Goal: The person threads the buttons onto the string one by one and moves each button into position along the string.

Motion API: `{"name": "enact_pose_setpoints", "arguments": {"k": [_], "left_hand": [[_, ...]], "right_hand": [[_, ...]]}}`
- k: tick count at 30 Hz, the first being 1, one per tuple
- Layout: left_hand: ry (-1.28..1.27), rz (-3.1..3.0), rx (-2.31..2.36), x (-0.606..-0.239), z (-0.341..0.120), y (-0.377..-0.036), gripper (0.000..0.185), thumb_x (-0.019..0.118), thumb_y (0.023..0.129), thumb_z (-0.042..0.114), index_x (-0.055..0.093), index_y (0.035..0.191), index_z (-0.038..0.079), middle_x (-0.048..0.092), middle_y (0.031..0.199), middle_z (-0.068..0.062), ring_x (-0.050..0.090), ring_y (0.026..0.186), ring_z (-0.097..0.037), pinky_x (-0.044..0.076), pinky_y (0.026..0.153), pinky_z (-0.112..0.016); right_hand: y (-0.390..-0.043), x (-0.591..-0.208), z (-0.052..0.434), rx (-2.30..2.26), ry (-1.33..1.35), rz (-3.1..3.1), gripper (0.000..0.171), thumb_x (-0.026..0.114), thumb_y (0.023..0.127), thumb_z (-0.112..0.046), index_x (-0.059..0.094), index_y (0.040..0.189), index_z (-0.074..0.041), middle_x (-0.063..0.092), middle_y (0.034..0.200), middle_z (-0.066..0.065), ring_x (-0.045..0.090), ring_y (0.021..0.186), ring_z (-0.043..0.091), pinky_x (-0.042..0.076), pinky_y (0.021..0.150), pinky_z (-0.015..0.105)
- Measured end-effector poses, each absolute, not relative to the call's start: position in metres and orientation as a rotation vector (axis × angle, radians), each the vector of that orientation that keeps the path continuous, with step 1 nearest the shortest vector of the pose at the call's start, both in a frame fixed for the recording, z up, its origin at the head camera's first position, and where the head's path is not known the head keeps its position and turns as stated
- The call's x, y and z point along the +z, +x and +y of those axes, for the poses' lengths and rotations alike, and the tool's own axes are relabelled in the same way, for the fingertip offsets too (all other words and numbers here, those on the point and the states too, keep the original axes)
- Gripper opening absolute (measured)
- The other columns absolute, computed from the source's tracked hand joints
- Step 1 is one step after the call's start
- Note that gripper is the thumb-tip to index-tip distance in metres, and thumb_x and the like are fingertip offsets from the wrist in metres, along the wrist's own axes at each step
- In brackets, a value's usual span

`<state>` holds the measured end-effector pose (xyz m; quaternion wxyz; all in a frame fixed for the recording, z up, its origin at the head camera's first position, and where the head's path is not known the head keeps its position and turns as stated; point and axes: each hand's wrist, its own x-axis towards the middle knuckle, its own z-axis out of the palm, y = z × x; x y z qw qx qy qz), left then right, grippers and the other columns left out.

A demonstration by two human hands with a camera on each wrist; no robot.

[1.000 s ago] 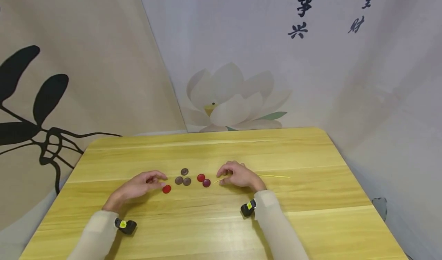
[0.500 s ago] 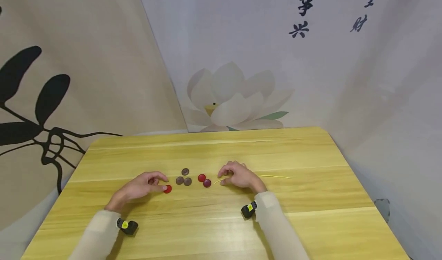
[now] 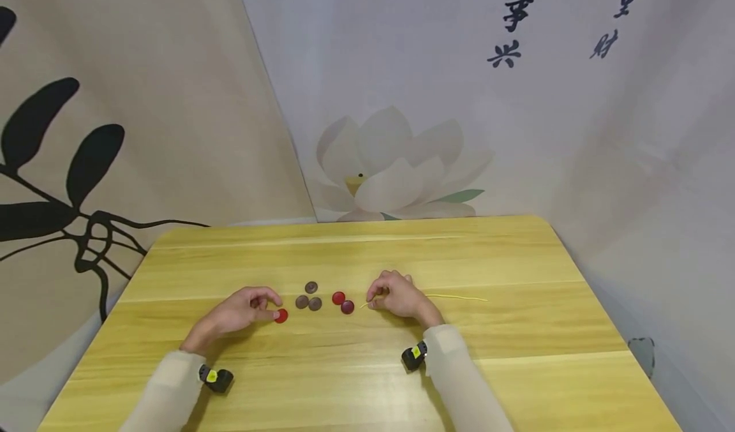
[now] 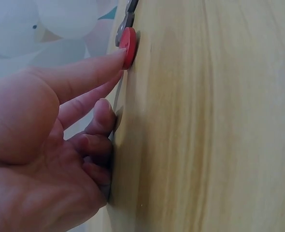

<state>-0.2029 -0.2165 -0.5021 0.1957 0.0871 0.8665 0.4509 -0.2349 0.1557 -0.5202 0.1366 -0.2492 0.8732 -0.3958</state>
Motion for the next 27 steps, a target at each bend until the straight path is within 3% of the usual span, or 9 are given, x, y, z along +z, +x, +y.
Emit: {"name": "enact_pose_setpoints", "arguments": {"k": [6,16,21,24,27], "left_hand": [[0.239,2.437,1.264,-0.5011,-0.2165,-0.2001,0.008,0.074,0.088,0.012,0.071,0.095,0.011,0.050,0.081,-0.004,0.043,0.076,-0.020,0.035,0.067,-0.030],[0.207,2.435,1.255,-0.5007,-0.2162,-0.1973,0.007,0.075,0.087,0.013,0.072,0.089,0.008,0.053,0.081,-0.005,0.045,0.077,-0.019,0.036,0.066,-0.027],[0.212,2.419,1.257,-0.4997,-0.2166,-0.1982,0.009,0.076,0.086,0.015,0.072,0.089,0.007,0.053,0.080,-0.005,0.046,0.076,-0.018,0.037,0.066,-0.028],[0.214,2.413,1.266,-0.4996,-0.2161,-0.1984,0.010,0.076,0.086,0.015,0.072,0.089,0.006,0.053,0.080,-0.004,0.046,0.076,-0.018,0.036,0.067,-0.029],[0.217,2.412,1.266,-0.5003,-0.2155,-0.1990,0.010,0.075,0.087,0.015,0.072,0.089,0.006,0.053,0.080,-0.004,0.046,0.075,-0.018,0.036,0.067,-0.029]], "right_hand": [[-0.2325,-0.5195,0.1537,-1.138,-0.716,2.549,0.004,0.077,0.086,-0.016,0.073,0.084,-0.018,0.059,0.089,-0.008,0.050,0.104,0.020,0.015,0.104,0.063],[-0.2296,-0.5178,0.1507,-1.114,-0.701,2.580,0.013,0.074,0.088,-0.012,0.071,0.080,-0.022,0.057,0.087,-0.009,0.048,0.099,0.018,0.020,0.093,0.052],[-0.2289,-0.5148,0.1505,-1.154,-0.685,2.572,0.010,0.070,0.090,-0.011,0.070,0.084,-0.019,0.061,0.089,-0.008,0.052,0.095,0.015,0.022,0.094,0.053],[-0.2287,-0.5143,0.1514,-1.217,-0.669,2.530,0.008,0.066,0.092,-0.008,0.069,0.088,-0.016,0.064,0.091,-0.005,0.056,0.091,0.014,0.030,0.097,0.053],[-0.2286,-0.5155,0.1523,-1.283,-0.647,2.491,0.009,0.064,0.093,-0.005,0.068,0.091,-0.012,0.066,0.091,-0.003,0.057,0.086,0.014,0.043,0.091,0.042]]}}
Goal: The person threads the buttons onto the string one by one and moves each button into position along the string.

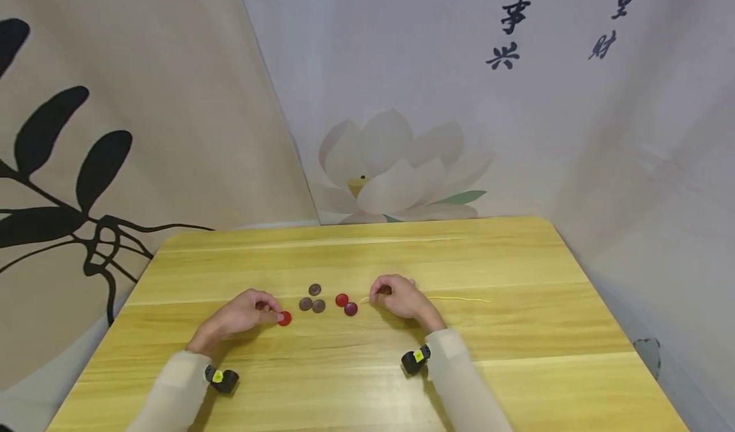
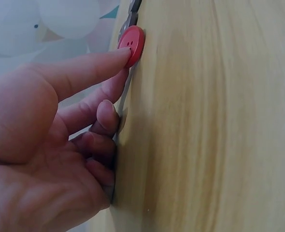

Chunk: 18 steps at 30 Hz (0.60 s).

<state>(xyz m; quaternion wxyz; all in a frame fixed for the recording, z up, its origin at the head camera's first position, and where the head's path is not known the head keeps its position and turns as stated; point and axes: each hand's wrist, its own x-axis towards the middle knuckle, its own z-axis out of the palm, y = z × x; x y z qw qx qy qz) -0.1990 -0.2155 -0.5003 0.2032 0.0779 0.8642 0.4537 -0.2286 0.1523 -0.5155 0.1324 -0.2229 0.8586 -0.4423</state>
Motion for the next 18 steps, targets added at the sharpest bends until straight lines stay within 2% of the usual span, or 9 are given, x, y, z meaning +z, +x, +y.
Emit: {"name": "enact_pose_setpoints", "arguments": {"k": [2,5,9,14,18], "left_hand": [[0.218,2.406,1.266,-0.5010,-0.2154,-0.1990,0.009,0.074,0.087,0.014,0.071,0.090,0.006,0.053,0.081,-0.004,0.046,0.075,-0.018,0.037,0.067,-0.029],[0.212,2.399,1.270,-0.5015,-0.2150,-0.1985,0.008,0.072,0.088,0.013,0.071,0.090,0.006,0.054,0.081,-0.004,0.046,0.076,-0.018,0.037,0.067,-0.029],[0.188,2.411,1.269,-0.5008,-0.2154,-0.1980,0.008,0.070,0.089,0.013,0.071,0.091,0.006,0.054,0.083,-0.004,0.047,0.078,-0.019,0.037,0.067,-0.030],[0.183,2.430,1.254,-0.5005,-0.2169,-0.1986,0.008,0.069,0.090,0.015,0.071,0.090,0.007,0.055,0.081,-0.004,0.047,0.077,-0.019,0.038,0.068,-0.032],[0.189,2.414,1.263,-0.4996,-0.2176,-0.1996,0.009,0.069,0.090,0.015,0.072,0.090,0.006,0.055,0.080,-0.003,0.047,0.076,-0.019,0.038,0.068,-0.031]], "right_hand": [[-0.2288,-0.5162,0.1523,-1.318,-0.639,2.472,0.010,0.063,0.093,-0.002,0.068,0.091,-0.011,0.066,0.089,-0.002,0.058,0.084,0.013,0.048,0.082,0.035],[-0.2292,-0.5162,0.1524,-1.355,-0.620,2.456,0.009,0.063,0.093,-0.001,0.068,0.091,-0.009,0.068,0.087,-0.001,0.058,0.082,0.013,0.047,0.081,0.032],[-0.2302,-0.5145,0.1517,-1.423,-0.583,2.414,0.009,0.063,0.093,0.000,0.069,0.095,-0.006,0.071,0.087,0.003,0.062,0.084,0.015,0.047,0.085,0.035],[-0.2319,-0.5135,0.1512,-1.457,-0.531,2.372,0.018,0.061,0.094,0.002,0.072,0.107,-0.004,0.075,0.092,0.005,0.069,0.091,0.017,0.051,0.090,0.042],[-0.2321,-0.5138,0.1511,-1.451,-0.490,2.335,0.018,0.059,0.096,-0.002,0.073,0.108,-0.005,0.076,0.096,0.006,0.070,0.096,0.019,0.050,0.095,0.046]]}}
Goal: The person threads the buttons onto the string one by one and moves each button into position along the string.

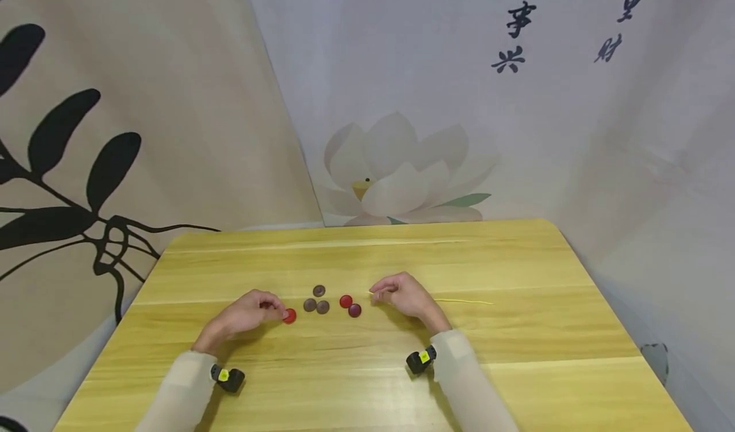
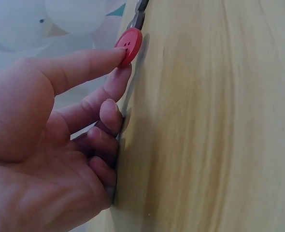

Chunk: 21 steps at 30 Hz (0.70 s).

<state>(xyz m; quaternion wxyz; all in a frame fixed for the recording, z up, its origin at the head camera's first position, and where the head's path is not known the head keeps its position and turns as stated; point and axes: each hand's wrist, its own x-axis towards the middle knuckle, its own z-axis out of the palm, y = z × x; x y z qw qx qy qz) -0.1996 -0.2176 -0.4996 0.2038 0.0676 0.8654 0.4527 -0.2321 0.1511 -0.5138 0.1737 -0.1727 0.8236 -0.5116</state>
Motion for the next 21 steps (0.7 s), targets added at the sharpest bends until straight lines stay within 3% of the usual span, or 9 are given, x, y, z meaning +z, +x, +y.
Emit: {"name": "enact_pose_setpoints", "arguments": {"k": [7,14,21], "left_hand": [[0.169,2.414,1.283,-0.4987,-0.2140,-0.2013,0.009,0.068,0.091,0.015,0.071,0.089,0.007,0.055,0.082,-0.004,0.046,0.078,-0.020,0.037,0.069,-0.032],[0.137,2.438,1.294,-0.4964,-0.2118,-0.2007,0.009,0.065,0.093,0.012,0.072,0.092,0.006,0.060,0.087,-0.006,0.049,0.080,-0.020,0.040,0.070,-0.032],[0.071,2.494,1.330,-0.4958,-0.2094,-0.1994,0.011,0.065,0.093,0.015,0.073,0.093,0.007,0.064,0.092,-0.005,0.052,0.084,-0.019,0.042,0.074,-0.032]], "right_hand": [[-0.2305,-0.5098,0.1541,-1.464,-0.455,2.314,0.016,0.061,0.097,-0.007,0.075,0.103,-0.006,0.076,0.097,0.007,0.070,0.100,0.021,0.047,0.098,0.048],[-0.2293,-0.5080,0.1547,-1.470,-0.418,2.347,0.014,0.060,0.097,-0.007,0.074,0.100,-0.006,0.076,0.092,0.006,0.067,0.094,0.018,0.047,0.080,0.031],[-0.2266,-0.5040,0.1556,-1.498,-0.372,2.395,0.014,0.059,0.098,-0.007,0.073,0.098,-0.004,0.073,0.090,0.007,0.063,0.089,0.020,0.050,0.075,0.033]]}}
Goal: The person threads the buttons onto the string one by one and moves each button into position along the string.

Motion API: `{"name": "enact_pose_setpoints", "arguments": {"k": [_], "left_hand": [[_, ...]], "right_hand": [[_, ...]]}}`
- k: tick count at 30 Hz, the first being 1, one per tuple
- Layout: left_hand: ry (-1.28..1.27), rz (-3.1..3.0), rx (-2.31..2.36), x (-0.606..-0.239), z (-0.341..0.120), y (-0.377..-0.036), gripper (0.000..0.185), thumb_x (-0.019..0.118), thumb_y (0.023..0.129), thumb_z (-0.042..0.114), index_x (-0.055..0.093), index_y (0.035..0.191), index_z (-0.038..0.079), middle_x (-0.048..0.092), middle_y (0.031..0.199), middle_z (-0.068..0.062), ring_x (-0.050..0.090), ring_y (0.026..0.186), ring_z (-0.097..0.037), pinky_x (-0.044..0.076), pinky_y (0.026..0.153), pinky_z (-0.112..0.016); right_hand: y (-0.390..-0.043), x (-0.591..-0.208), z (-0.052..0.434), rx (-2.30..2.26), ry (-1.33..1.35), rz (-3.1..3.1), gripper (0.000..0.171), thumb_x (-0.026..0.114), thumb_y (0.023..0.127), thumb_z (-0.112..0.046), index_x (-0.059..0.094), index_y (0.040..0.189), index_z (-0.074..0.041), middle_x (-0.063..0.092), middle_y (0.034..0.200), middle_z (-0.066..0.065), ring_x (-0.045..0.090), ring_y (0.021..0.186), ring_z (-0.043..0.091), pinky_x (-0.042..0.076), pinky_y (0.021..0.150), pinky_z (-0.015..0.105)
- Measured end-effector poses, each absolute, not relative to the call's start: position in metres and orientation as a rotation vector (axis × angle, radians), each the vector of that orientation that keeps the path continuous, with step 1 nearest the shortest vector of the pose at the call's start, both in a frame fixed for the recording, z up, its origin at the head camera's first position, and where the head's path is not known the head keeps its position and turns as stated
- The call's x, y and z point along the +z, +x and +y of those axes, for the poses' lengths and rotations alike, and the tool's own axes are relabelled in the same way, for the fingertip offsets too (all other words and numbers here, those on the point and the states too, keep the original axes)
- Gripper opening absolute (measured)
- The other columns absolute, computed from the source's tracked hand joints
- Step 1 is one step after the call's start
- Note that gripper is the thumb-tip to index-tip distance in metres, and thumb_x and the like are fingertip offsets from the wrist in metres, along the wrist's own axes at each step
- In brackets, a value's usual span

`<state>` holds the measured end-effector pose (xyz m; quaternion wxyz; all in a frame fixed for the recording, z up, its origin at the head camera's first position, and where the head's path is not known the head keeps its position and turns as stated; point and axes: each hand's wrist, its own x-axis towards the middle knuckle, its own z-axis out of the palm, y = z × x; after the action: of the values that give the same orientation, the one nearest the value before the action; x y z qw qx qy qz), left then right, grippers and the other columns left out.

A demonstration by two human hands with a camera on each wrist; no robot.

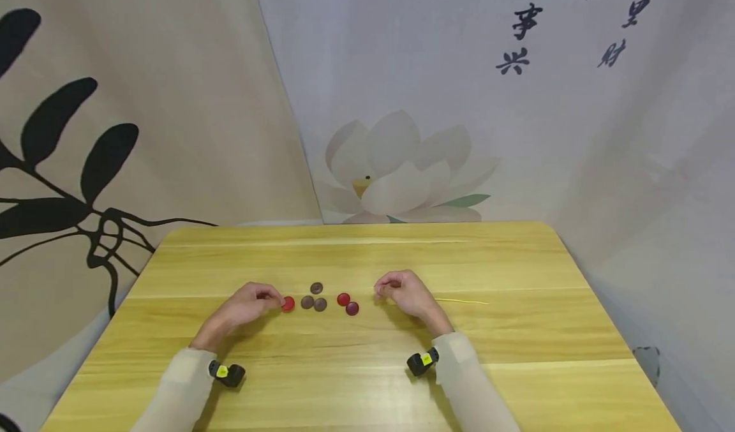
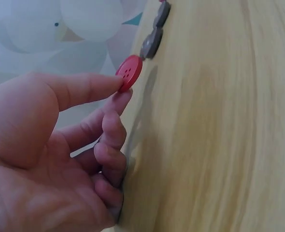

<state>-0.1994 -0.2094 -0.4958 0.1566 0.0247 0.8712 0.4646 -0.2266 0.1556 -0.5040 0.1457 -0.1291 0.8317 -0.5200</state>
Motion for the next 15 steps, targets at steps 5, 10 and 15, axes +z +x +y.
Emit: {"name": "enact_pose_setpoints", "arguments": {"k": [5,10,15], "left_hand": [[0.024,2.529,1.351,-0.493,-0.206,-0.199,0.011,0.066,0.092,0.015,0.073,0.092,0.007,0.062,0.090,-0.005,0.051,0.082,-0.019,0.041,0.071,-0.032],[-0.016,2.540,1.397,-0.488,-0.199,-0.197,0.011,0.067,0.091,0.016,0.071,0.093,0.006,0.061,0.087,-0.007,0.049,0.076,-0.018,0.041,0.066,-0.030],[0.020,2.523,1.477,-0.484,-0.191,-0.194,0.012,0.066,0.093,0.015,0.070,0.094,0.004,0.061,0.087,-0.012,0.047,0.070,-0.016,0.040,0.061,-0.028]], "right_hand": [[-0.225,-0.499,0.155,-1.522,-0.357,2.415,0.015,0.060,0.098,-0.010,0.072,0.100,-0.002,0.072,0.090,0.009,0.064,0.089,0.022,0.050,0.072,0.033],[-0.224,-0.494,0.155,-1.556,-0.369,2.422,0.015,0.062,0.097,-0.012,0.072,0.101,-0.001,0.072,0.090,0.009,0.065,0.091,0.027,0.049,0.072,0.034],[-0.222,-0.490,0.156,-1.573,-0.348,2.422,0.016,0.062,0.097,-0.012,0.072,0.102,0.000,0.072,0.089,0.006,0.066,0.094,0.030,0.050,0.077,0.038]]}}
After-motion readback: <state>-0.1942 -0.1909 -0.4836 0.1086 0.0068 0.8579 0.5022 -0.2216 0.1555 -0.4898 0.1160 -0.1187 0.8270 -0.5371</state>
